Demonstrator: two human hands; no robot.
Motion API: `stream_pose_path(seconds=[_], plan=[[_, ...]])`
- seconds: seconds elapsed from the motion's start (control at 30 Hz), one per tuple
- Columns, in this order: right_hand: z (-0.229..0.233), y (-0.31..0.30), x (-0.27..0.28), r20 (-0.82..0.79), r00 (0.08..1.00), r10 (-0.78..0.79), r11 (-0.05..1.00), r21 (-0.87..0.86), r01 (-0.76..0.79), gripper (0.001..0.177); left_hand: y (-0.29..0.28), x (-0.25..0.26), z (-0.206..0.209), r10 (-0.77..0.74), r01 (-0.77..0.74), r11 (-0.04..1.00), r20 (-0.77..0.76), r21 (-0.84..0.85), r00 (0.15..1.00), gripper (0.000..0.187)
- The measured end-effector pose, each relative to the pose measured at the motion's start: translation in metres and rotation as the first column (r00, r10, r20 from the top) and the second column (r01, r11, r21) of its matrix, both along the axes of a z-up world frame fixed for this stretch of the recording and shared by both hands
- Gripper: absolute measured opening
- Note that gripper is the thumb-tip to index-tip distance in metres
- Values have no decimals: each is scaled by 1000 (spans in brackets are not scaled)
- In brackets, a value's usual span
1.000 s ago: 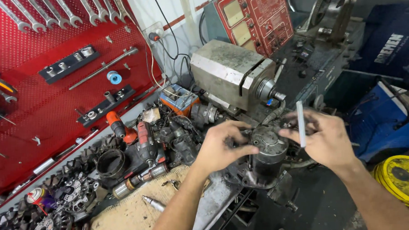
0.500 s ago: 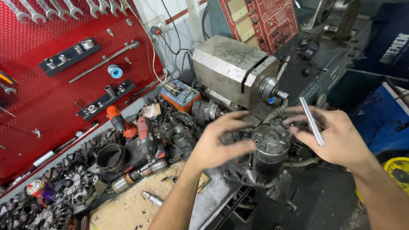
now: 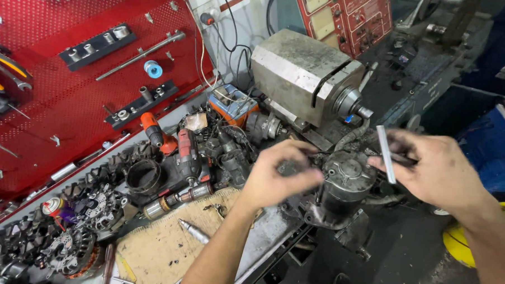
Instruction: The person uses a T-handle wrench to loosen and remove bolts from a cylindrical mechanical component clamped in a lathe. They then use a socket wrench to remove a bolt from the top of the component and place the removed parts on the workbench.
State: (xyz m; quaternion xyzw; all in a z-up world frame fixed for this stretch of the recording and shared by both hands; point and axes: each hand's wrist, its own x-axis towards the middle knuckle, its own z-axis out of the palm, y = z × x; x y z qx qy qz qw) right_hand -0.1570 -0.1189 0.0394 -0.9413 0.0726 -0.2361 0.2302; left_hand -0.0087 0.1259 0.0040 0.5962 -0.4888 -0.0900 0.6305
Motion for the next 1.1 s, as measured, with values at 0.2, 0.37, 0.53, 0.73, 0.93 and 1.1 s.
stream_pose_path(seconds=[0.2,0.37,0.53,0.73,0.93,1.1], plan=[[-4,-17,-3,-91,995,39,999,-34,-42,47,-14,-8,7,107,-122,989,174,78,979,25],[-1,-14,-2,-70,997,14,999,35,-11,37,-14,-11,15,150,-190,974,280,121,948,43],[6,-15,-1,-66,985,160,987,-22,-161,30,-24,-11,12,268,-319,938,300,137,916,44],[14,-20,10,-269,959,91,980,-148,-134,57,-12,-12,13,52,-148,958,360,244,931,39],[22,-45,17,-440,887,141,946,-204,-252,64,-23,-24,12,293,-300,950,85,88,952,52],[8,-47,23,-362,925,116,918,-316,-239,35,-9,-33,26,264,-322,926,276,194,924,44]])
